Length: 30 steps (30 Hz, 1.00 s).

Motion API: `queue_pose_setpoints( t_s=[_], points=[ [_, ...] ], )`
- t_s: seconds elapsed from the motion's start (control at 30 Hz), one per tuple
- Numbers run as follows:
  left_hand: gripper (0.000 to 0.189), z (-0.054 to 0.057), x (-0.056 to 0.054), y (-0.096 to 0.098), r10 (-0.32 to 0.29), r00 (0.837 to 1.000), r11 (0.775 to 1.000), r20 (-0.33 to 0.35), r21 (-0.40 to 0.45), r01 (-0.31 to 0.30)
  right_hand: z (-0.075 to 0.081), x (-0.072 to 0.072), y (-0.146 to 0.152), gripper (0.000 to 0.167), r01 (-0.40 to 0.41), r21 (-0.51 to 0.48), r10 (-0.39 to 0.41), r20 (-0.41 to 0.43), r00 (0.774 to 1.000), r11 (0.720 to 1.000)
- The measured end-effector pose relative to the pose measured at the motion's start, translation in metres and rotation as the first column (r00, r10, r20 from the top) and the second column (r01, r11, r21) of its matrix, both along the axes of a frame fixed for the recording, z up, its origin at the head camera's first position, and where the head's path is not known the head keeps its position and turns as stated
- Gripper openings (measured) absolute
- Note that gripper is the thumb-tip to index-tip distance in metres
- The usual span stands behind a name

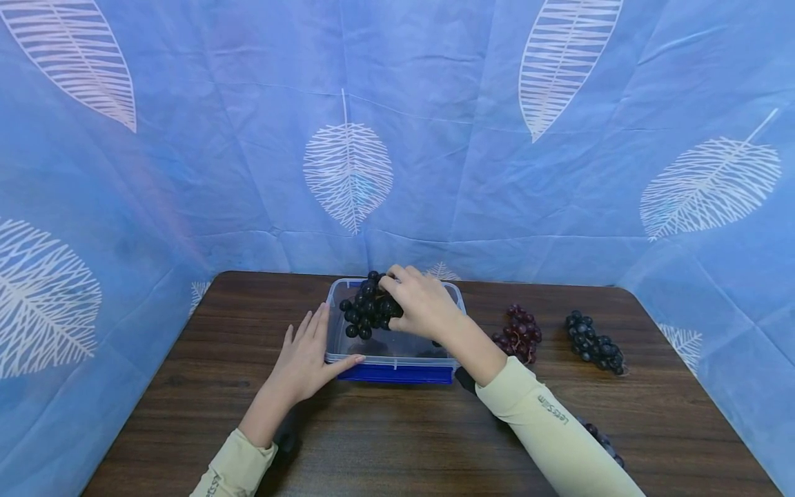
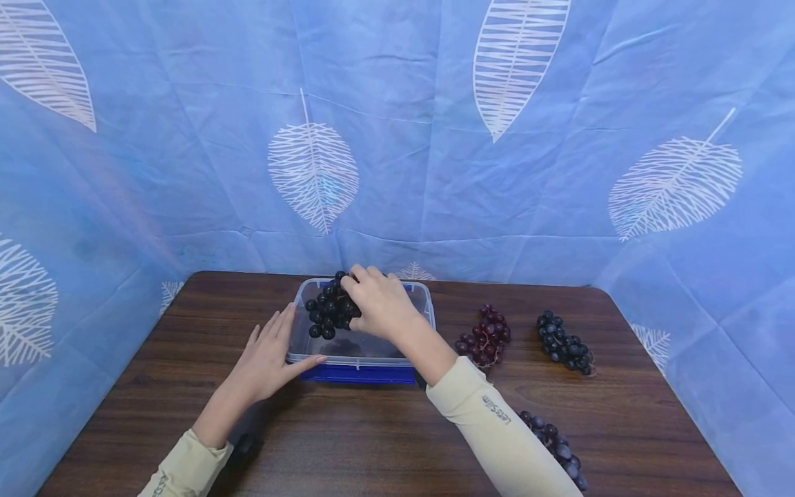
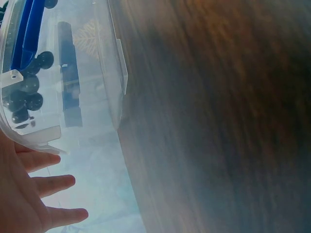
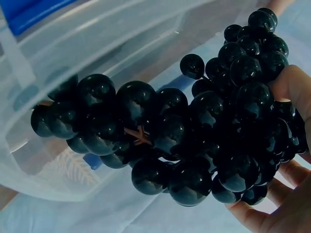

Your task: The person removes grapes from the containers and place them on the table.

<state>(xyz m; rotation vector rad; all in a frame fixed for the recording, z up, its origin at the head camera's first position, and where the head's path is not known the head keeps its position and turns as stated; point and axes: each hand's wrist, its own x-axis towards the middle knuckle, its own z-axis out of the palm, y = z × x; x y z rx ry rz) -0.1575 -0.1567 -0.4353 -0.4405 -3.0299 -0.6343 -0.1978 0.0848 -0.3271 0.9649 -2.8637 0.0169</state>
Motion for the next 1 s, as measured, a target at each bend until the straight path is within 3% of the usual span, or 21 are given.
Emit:
queue_pose_setpoints(
  t_s=[0.53, 1.0],
  points=[
    [0.119, 0.000, 0.000, 0.000, 0.002, 1.000, 1.000, -0.004, 0.004, -0.002, 0.021, 0.015, 0.013, 0.058, 0.009, -0.068, -0.012, -0.033, 0.999, 0.998],
    [0.120, -0.001, 0.000, 0.000, 0.006, 1.000, 1.000, -0.018, 0.005, -0.006, 0.036, 0.034, 0.023, 0.058, -0.023, -0.071, 0.015, -0.123, 0.992, 0.997]
  ],
)
